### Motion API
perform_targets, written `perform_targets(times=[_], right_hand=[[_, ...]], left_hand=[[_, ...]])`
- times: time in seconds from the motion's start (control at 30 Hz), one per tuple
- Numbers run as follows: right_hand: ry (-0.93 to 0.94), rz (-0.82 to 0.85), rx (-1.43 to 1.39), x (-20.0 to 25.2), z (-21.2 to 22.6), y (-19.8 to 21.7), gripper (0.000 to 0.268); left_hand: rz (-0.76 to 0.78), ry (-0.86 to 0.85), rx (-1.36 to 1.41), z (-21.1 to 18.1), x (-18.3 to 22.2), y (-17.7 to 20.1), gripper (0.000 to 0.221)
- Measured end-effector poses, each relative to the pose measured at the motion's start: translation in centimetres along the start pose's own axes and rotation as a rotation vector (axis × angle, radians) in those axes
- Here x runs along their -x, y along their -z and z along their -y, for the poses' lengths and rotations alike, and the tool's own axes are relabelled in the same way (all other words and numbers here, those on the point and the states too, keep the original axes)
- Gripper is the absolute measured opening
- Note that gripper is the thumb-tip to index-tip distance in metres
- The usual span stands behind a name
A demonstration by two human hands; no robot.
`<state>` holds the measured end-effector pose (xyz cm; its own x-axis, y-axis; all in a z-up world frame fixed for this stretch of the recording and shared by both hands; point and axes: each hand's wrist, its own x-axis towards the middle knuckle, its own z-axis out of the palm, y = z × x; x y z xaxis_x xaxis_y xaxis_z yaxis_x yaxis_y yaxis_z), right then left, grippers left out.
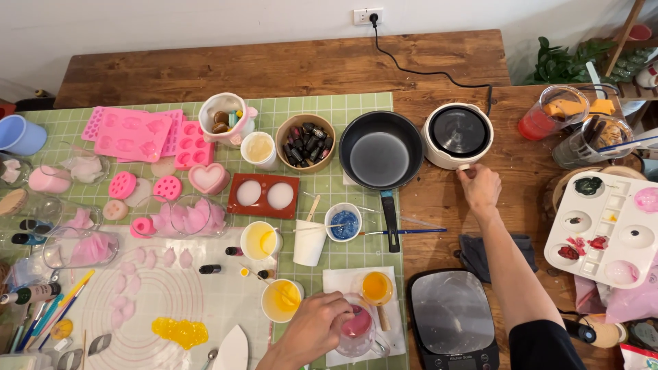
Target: The recorder is mixing dyes and shaping wax components for candle making at a studio workbench.
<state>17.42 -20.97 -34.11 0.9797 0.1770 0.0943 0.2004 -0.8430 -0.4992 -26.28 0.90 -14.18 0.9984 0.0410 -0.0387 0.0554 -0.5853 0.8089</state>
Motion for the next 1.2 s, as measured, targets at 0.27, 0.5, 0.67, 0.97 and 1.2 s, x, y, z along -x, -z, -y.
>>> perform_targets(times=[0.27, 0.5, 0.67, 0.97, 1.2], right_hand=[[-0.054, 0.023, -0.034, 0.5, 0.5, 0.3, 0.037], [0.045, -0.016, -0.065, -0.1, -1.6, -2.0, 0.034], [0.046, -0.005, -0.09, -0.5, -2.4, -2.7, 0.032], [-0.096, 0.104, 0.037, -0.4, -0.6, -1.0, 0.04], [-0.039, 0.07, 0.1, 1.9, -0.2, -1.5, 0.045]], left_hand=[[-0.015, 0.006, -0.017, -0.1, 0.1, 0.1, 0.007], [-0.011, 0.005, -0.022, 0.0, 0.2, -0.1, 0.008], [-0.009, 0.016, -0.028, 0.0, 0.4, -0.1, 0.01], [-0.02, -0.001, -0.033, -0.6, -0.3, -0.1, 0.007], [0.01, 0.059, 0.018, -1.2, 0.2, 0.1, 0.006]])
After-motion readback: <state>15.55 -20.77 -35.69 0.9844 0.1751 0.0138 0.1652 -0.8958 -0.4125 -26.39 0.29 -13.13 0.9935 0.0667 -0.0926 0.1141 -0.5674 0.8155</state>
